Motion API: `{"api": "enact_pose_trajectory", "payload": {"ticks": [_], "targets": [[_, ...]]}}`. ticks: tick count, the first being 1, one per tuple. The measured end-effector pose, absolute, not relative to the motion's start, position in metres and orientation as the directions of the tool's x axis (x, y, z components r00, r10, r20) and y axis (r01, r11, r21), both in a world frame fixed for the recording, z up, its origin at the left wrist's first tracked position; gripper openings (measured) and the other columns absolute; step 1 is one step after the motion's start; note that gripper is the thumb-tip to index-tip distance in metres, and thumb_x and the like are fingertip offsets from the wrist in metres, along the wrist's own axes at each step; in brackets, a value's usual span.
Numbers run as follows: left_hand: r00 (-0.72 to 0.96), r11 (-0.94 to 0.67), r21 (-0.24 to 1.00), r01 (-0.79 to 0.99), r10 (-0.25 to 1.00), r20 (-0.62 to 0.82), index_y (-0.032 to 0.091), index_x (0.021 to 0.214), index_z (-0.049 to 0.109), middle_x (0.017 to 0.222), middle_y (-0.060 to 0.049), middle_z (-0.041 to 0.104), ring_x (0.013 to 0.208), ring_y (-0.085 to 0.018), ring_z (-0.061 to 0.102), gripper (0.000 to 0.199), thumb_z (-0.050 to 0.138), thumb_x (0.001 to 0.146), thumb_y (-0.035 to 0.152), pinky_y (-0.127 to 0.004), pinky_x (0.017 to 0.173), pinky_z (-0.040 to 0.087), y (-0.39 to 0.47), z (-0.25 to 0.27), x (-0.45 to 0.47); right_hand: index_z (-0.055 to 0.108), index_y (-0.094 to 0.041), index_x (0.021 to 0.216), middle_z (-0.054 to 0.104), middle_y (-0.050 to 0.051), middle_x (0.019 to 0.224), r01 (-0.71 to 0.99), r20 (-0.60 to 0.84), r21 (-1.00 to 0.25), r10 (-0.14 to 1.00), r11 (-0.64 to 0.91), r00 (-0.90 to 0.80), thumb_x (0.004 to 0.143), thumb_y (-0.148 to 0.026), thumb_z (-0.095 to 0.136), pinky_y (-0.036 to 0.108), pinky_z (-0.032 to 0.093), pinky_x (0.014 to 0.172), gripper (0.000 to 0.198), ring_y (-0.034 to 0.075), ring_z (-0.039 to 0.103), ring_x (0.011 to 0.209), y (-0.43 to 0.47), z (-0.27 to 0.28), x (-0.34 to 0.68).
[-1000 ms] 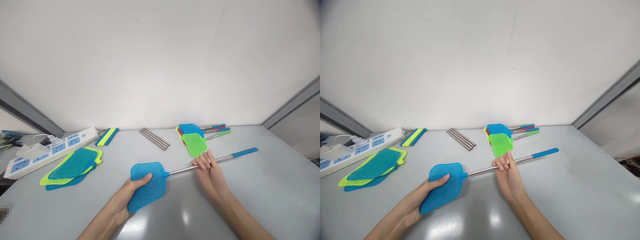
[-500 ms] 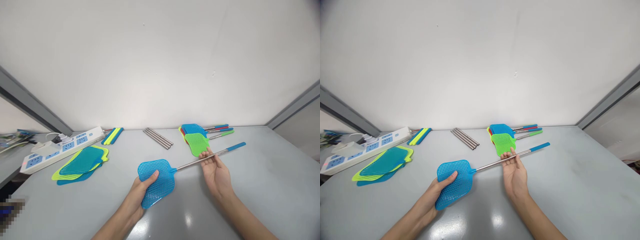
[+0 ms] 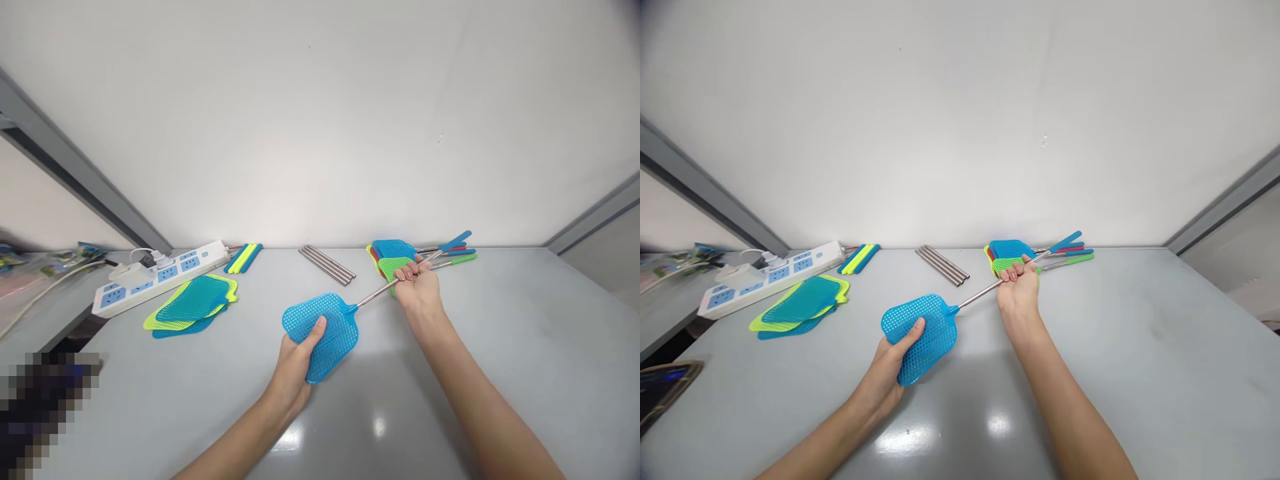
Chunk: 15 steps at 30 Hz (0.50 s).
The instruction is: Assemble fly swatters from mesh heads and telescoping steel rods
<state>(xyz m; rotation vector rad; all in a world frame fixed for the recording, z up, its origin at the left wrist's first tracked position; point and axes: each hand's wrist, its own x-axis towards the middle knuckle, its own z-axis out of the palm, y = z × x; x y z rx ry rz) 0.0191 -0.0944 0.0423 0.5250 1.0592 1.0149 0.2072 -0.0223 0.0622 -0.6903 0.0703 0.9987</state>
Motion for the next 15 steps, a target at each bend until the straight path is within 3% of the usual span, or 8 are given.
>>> {"api": "enact_pose_trajectory", "payload": {"ticks": [9,15], "targets": [[0.147,0.450,0.759,-0.470,0.888,-0.435,0.016,0.103,0.055,0.102,-0.008,0.063,0.094,-0.023,0.058,0.038,0.063,0.069,0.031,-0.035,0.083,0.046,-0.101,0.037,0.020,0.035,-0.021,0.060,0.019,-0.010,0.039,-0.774,-0.338,-0.525,0.749,0.353,0.571,0.085,-0.034,0.028,0.019,0.014,0.030,0.030,0.005,0.015,0.030,-0.020,0.063,0.206],[0.157,0.440,0.782,-0.441,0.896,-0.415,0.015,0.102,0.056,0.100,-0.009,0.064,0.093,-0.024,0.058,0.039,0.064,0.067,0.031,-0.035,0.083,0.045,-0.102,0.037,0.019,0.037,-0.021,0.060,0.017,-0.011,0.037,-0.814,-0.450,-0.494,0.711,0.305,0.540,0.085,-0.042,0.022,0.018,0.012,0.030,0.036,0.005,0.013,0.028,-0.019,0.049,0.214]]}}
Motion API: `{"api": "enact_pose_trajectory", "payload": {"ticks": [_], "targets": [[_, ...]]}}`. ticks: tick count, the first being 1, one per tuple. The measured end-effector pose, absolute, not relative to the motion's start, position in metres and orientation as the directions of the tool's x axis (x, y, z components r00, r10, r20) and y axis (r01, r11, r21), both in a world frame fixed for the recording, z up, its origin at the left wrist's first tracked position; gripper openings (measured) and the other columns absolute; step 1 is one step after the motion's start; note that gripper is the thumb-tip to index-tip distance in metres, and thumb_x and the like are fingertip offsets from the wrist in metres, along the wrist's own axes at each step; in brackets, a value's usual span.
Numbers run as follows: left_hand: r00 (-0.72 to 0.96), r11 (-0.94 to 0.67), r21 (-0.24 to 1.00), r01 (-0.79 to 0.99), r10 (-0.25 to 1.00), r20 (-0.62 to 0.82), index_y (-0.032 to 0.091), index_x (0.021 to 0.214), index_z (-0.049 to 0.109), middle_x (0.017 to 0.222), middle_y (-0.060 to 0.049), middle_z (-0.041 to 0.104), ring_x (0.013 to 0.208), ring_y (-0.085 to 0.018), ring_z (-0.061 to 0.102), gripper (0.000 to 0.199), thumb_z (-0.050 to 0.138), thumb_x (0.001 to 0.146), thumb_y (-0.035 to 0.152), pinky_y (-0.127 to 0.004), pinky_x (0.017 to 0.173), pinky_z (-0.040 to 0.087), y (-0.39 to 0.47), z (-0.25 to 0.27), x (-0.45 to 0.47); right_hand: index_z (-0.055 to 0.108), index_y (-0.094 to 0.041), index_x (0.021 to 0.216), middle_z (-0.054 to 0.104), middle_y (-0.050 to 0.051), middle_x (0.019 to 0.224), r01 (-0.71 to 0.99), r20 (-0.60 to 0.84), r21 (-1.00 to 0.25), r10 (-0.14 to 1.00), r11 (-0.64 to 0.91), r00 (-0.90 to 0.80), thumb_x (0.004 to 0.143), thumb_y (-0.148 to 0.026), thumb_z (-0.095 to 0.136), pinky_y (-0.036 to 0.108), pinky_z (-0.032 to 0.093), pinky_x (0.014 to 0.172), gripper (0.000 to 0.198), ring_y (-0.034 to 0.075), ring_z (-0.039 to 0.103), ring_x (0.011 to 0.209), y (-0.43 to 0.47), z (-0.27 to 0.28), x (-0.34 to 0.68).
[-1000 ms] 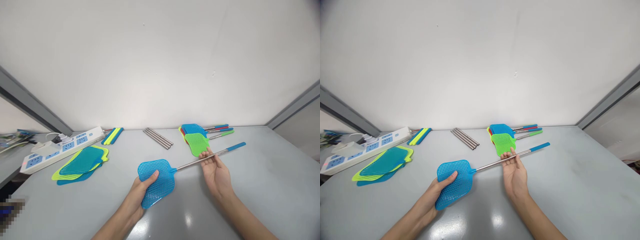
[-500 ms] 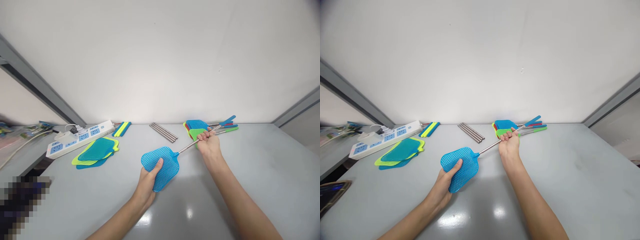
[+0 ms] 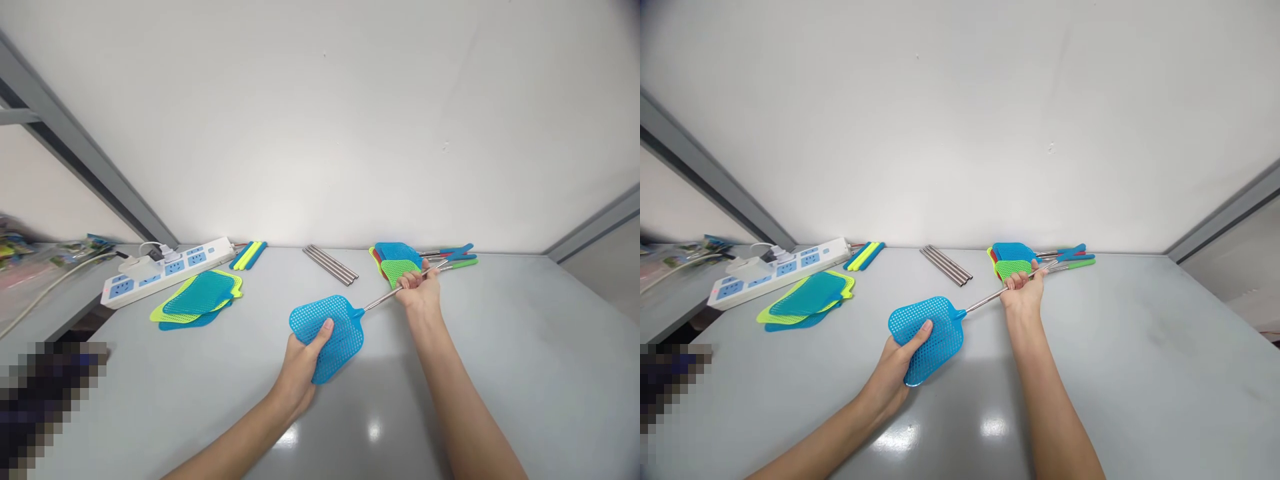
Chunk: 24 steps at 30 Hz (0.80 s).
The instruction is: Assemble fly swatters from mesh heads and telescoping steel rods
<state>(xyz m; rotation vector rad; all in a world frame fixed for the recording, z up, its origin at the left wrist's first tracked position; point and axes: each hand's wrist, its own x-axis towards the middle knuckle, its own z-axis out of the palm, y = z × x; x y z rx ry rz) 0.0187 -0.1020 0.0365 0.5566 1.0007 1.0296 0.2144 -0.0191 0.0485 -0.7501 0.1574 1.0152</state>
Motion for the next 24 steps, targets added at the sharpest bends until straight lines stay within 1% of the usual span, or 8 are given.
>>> {"api": "enact_pose_trajectory", "payload": {"ticks": [3,6,9,11,13,19,21,24], "targets": [[0.163,0.438,0.797,-0.415,0.898,-0.409,0.015,0.102,0.057,0.100,-0.010,0.064,0.091,-0.024,0.059,0.039,0.065,0.067,0.030,-0.035,0.082,0.046,-0.101,0.039,0.018,0.038,-0.021,0.060,0.015,-0.011,0.036,-0.820,-0.461,-0.506,0.721,0.266,0.518,0.086,-0.040,0.015,0.018,0.011,0.030,0.039,0.006,0.013,0.028,-0.020,0.038,0.217],[0.157,0.484,0.780,-0.398,0.873,-0.462,0.013,0.100,0.057,0.098,-0.011,0.064,0.089,-0.025,0.060,0.039,0.065,0.066,0.030,-0.036,0.080,0.047,-0.095,0.041,0.015,0.041,-0.021,0.062,0.017,-0.011,0.037,-0.810,-0.429,-0.525,0.741,0.262,0.518,0.086,-0.040,0.014,0.018,0.015,0.030,0.041,0.006,0.014,0.028,-0.020,0.032,0.218],[0.142,0.538,0.753,-0.379,0.838,-0.527,0.013,0.100,0.058,0.096,-0.013,0.065,0.085,-0.025,0.061,0.037,0.065,0.066,0.028,-0.037,0.077,0.049,-0.088,0.043,0.011,0.044,-0.020,0.065,0.028,-0.009,0.042,-0.787,-0.365,-0.540,0.760,0.297,0.537,0.087,-0.035,0.022,0.018,0.025,0.033,0.034,0.006,0.026,0.031,-0.022,0.033,0.219],[0.147,0.542,0.751,-0.376,0.835,-0.530,0.013,0.101,0.057,0.096,-0.012,0.065,0.084,-0.025,0.062,0.038,0.065,0.067,0.028,-0.037,0.076,0.049,-0.085,0.043,0.009,0.045,-0.020,0.067,0.037,-0.006,0.049,-0.770,-0.320,-0.542,0.764,0.338,0.560,0.086,-0.026,0.028,0.018,0.032,0.038,0.027,0.006,0.035,0.037,-0.025,0.037,0.219],[0.160,0.534,0.757,-0.376,0.842,-0.515,0.014,0.102,0.057,0.098,-0.012,0.064,0.083,-0.024,0.062,0.039,0.064,0.067,0.030,-0.035,0.075,0.050,-0.084,0.043,0.007,0.046,-0.020,0.069,0.041,-0.006,0.055,-0.759,-0.278,-0.530,0.768,0.378,0.577,0.085,-0.020,0.030,0.018,0.036,0.042,0.023,0.005,0.038,0.042,-0.029,0.042,0.218],[0.191,0.560,0.745,-0.364,0.827,-0.528,0.013,0.103,0.056,0.098,-0.012,0.064,0.082,-0.024,0.062,0.042,0.064,0.067,0.034,-0.034,0.073,0.051,-0.084,0.037,0.006,0.048,-0.021,0.077,0.034,-0.006,0.054,-0.807,-0.131,-0.372,0.834,0.459,0.535,0.084,-0.019,0.034,0.017,0.030,0.040,0.016,0.005,0.033,0.041,-0.039,0.049,0.213],[0.190,0.558,0.744,-0.368,0.828,-0.527,0.013,0.102,0.056,0.098,-0.012,0.064,0.083,-0.024,0.062,0.041,0.063,0.067,0.034,-0.034,0.073,0.051,-0.086,0.035,0.007,0.048,-0.022,0.077,0.033,-0.007,0.053,-0.801,-0.144,-0.372,0.824,0.469,0.549,0.084,-0.018,0.034,0.017,0.029,0.039,0.016,0.005,0.031,0.040,-0.038,0.048,0.213],[0.210,0.559,0.740,-0.373,0.828,-0.520,0.015,0.102,0.055,0.099,-0.011,0.064,0.084,-0.024,0.062,0.040,0.062,0.068,0.034,-0.033,0.073,0.050,-0.090,0.035,0.010,0.047,-0.022,0.074,0.027,-0.008,0.048,-0.802,-0.216,-0.386,0.801,0.455,0.558,0.085,-0.022,0.033,0.017,0.022,0.035,0.018,0.005,0.025,0.036,-0.035,0.046,0.218]]}}
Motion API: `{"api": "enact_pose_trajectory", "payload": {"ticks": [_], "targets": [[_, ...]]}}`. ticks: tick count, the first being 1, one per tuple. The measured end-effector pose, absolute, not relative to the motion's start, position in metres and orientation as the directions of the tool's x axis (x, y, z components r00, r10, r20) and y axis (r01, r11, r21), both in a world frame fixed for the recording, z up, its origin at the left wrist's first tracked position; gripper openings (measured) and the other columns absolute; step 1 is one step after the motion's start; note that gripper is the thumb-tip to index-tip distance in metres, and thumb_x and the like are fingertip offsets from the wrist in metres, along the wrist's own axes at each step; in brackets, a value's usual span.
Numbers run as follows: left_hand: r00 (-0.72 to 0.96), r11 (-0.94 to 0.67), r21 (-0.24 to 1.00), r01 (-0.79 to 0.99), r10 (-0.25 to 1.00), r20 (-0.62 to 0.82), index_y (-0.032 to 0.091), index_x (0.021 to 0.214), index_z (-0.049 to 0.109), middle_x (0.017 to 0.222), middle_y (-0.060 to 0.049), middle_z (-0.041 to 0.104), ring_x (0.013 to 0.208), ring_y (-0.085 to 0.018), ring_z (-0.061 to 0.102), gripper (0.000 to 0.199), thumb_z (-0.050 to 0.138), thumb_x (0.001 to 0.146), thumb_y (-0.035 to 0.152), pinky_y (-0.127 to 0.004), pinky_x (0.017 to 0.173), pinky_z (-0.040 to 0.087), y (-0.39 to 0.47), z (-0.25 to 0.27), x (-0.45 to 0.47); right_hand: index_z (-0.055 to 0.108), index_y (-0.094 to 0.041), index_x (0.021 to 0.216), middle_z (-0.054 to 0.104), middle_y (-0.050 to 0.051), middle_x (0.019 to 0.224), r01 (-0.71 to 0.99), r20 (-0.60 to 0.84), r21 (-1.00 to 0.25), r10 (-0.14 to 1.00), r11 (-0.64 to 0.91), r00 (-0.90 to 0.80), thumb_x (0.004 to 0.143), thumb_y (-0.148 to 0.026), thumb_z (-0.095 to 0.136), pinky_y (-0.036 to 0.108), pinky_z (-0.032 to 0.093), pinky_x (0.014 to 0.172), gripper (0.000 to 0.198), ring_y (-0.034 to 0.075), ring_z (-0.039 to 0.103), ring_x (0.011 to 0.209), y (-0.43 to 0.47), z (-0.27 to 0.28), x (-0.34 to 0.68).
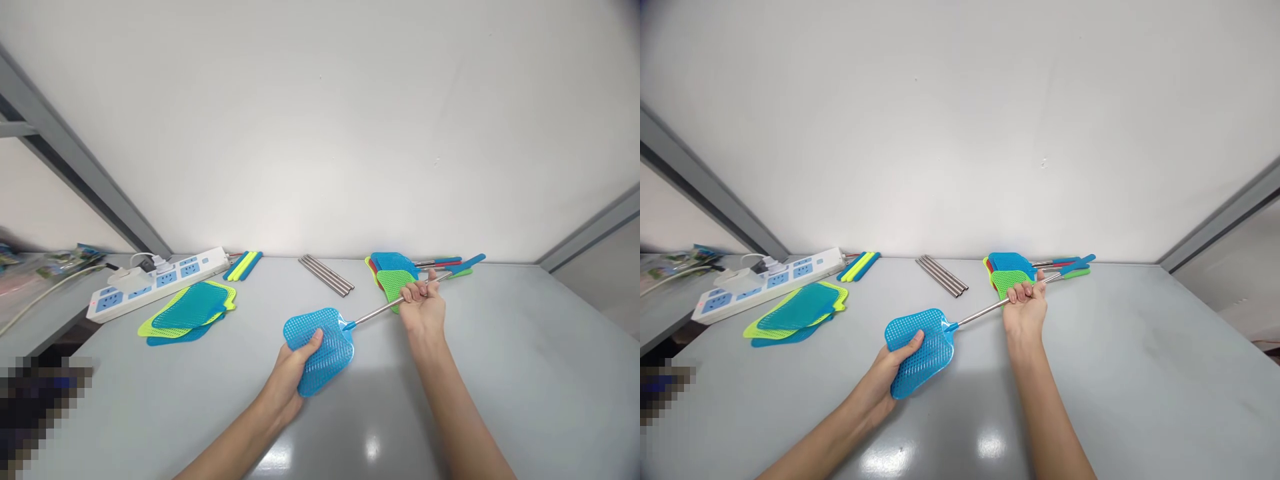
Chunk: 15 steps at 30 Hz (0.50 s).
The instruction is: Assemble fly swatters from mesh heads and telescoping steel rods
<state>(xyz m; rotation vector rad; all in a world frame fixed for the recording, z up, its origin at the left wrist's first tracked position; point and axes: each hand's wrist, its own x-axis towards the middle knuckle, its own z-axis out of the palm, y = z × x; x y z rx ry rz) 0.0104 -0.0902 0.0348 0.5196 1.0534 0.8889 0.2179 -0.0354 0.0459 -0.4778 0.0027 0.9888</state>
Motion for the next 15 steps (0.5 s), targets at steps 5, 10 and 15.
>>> {"api": "enact_pose_trajectory", "payload": {"ticks": [5,10,15], "targets": [[0.225,0.577,0.724,-0.378,0.816,-0.532,0.017,0.104,0.054,0.101,-0.010,0.063,0.088,-0.023,0.060,0.040,0.062,0.069,0.034,-0.033,0.076,0.049,-0.098,0.037,0.017,0.045,-0.021,0.068,0.023,-0.009,0.042,-0.837,-0.336,-0.385,0.785,0.389,0.520,0.086,-0.032,0.033,0.017,0.015,0.033,0.024,0.004,0.019,0.032,-0.032,0.041,0.227],[0.177,0.559,0.738,-0.378,0.826,-0.536,0.016,0.102,0.055,0.101,-0.010,0.063,0.089,-0.023,0.060,0.038,0.063,0.068,0.031,-0.033,0.078,0.048,-0.098,0.039,0.019,0.043,-0.022,0.068,0.017,-0.011,0.039,-0.832,-0.396,-0.397,0.746,0.388,0.536,0.085,-0.039,0.031,0.018,0.010,0.032,0.027,0.005,0.014,0.030,-0.031,0.035,0.230],[0.170,0.549,0.753,-0.362,0.834,-0.526,0.015,0.102,0.055,0.100,-0.011,0.063,0.086,-0.024,0.061,0.038,0.063,0.068,0.031,-0.034,0.074,0.050,-0.095,0.038,0.016,0.045,-0.024,0.073,0.017,-0.011,0.039,-0.820,-0.409,-0.401,0.721,0.409,0.560,0.084,-0.043,0.030,0.017,0.010,0.031,0.026,0.005,0.014,0.030,-0.032,0.036,0.230]]}}
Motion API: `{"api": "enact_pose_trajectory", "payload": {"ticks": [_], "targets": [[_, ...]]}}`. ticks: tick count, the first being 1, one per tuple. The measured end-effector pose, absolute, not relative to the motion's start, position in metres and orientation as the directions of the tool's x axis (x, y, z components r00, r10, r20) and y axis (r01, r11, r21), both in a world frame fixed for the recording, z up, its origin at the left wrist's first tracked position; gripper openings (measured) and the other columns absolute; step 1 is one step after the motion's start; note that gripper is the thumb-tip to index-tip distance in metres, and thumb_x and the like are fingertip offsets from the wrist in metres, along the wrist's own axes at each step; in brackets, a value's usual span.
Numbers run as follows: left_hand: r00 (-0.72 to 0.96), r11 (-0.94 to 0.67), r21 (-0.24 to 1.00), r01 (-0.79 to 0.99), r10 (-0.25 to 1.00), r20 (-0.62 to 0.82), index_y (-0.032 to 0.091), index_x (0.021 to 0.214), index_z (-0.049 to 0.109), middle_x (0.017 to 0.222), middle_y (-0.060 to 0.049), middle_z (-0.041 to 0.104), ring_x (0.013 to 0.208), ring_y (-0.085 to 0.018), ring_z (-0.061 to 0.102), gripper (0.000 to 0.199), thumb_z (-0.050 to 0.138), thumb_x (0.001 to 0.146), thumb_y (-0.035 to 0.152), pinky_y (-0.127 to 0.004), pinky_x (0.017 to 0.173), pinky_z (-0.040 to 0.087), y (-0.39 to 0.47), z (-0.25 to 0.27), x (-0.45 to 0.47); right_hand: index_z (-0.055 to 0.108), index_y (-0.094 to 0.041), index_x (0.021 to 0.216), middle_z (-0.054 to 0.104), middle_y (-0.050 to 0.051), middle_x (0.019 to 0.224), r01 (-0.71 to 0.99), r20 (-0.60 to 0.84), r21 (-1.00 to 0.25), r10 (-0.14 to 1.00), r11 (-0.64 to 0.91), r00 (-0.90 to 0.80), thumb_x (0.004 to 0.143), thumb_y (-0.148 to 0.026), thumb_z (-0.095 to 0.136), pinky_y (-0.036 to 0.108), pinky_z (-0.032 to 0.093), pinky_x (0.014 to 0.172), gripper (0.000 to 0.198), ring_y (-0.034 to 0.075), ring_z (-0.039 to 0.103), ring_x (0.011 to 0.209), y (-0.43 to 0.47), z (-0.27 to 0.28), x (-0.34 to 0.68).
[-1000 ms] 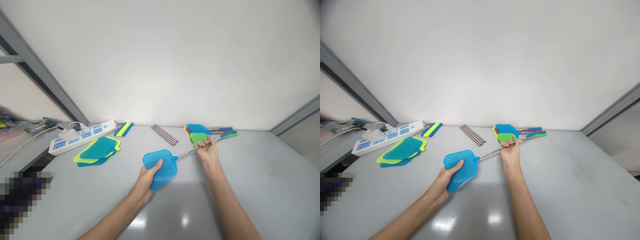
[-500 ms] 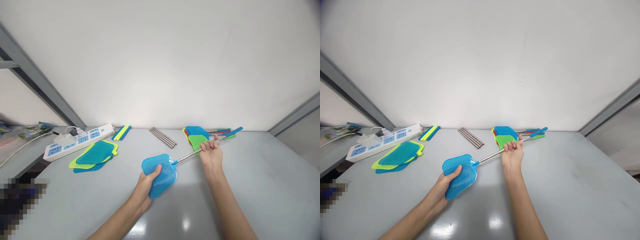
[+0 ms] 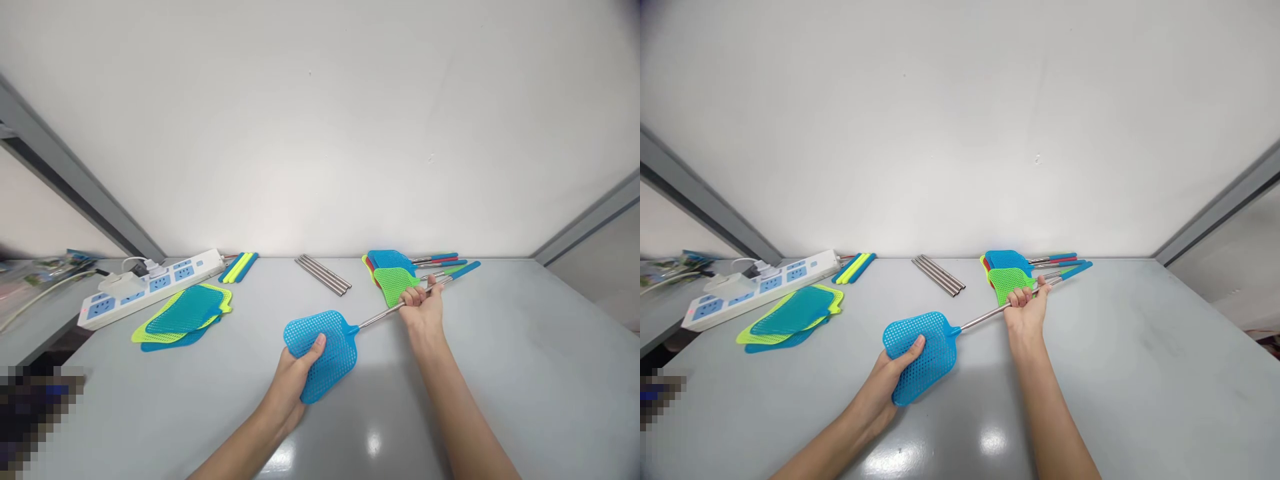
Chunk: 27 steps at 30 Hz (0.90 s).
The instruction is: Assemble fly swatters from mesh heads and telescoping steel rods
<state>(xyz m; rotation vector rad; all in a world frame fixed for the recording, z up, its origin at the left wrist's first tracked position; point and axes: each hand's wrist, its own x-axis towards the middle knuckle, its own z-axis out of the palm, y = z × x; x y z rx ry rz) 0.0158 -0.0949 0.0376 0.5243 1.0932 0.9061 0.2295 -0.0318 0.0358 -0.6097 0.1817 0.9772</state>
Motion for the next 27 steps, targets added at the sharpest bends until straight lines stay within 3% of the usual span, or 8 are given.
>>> {"api": "enact_pose_trajectory", "payload": {"ticks": [8,13,18,27], "targets": [[0.180,0.538,0.755,-0.376,0.841,-0.509,0.014,0.103,0.055,0.099,-0.012,0.064,0.084,-0.024,0.062,0.040,0.063,0.068,0.031,-0.033,0.073,0.050,-0.087,0.038,0.011,0.045,-0.017,0.076,0.040,-0.005,0.053,-0.817,-0.324,-0.366,0.762,0.445,0.560,0.089,-0.021,0.024,0.015,0.034,0.041,0.025,0.004,0.039,0.042,-0.032,0.039,0.221],[0.197,0.565,0.733,-0.380,0.823,-0.532,0.015,0.104,0.055,0.100,-0.012,0.063,0.086,-0.025,0.061,0.040,0.063,0.068,0.032,-0.035,0.074,0.050,-0.092,0.036,0.014,0.042,-0.018,0.069,0.026,-0.009,0.045,-0.842,-0.320,-0.354,0.793,0.407,0.519,0.088,-0.020,0.028,0.017,0.025,0.034,0.023,0.005,0.025,0.033,-0.033,0.043,0.226],[0.227,0.572,0.718,-0.395,0.819,-0.527,0.016,0.103,0.055,0.100,-0.011,0.063,0.087,-0.024,0.060,0.040,0.062,0.068,0.033,-0.035,0.075,0.049,-0.097,0.034,0.017,0.040,-0.018,0.066,0.023,-0.009,0.042,-0.860,-0.341,-0.346,0.803,0.376,0.489,0.087,-0.020,0.028,0.018,0.021,0.033,0.024,0.006,0.022,0.032,-0.036,0.045,0.236],[0.209,0.574,0.717,-0.395,0.817,-0.538,0.016,0.102,0.053,0.100,-0.010,0.063,0.089,-0.024,0.059,0.039,0.062,0.069,0.033,-0.035,0.077,0.048,-0.098,0.032,0.018,0.048,-0.021,0.068,0.018,-0.009,0.040,-0.874,-0.354,-0.306,0.807,0.377,0.472,0.085,-0.040,0.030,0.018,0.016,0.032,0.031,0.007,0.017,0.032,-0.037,0.045,0.238]]}}
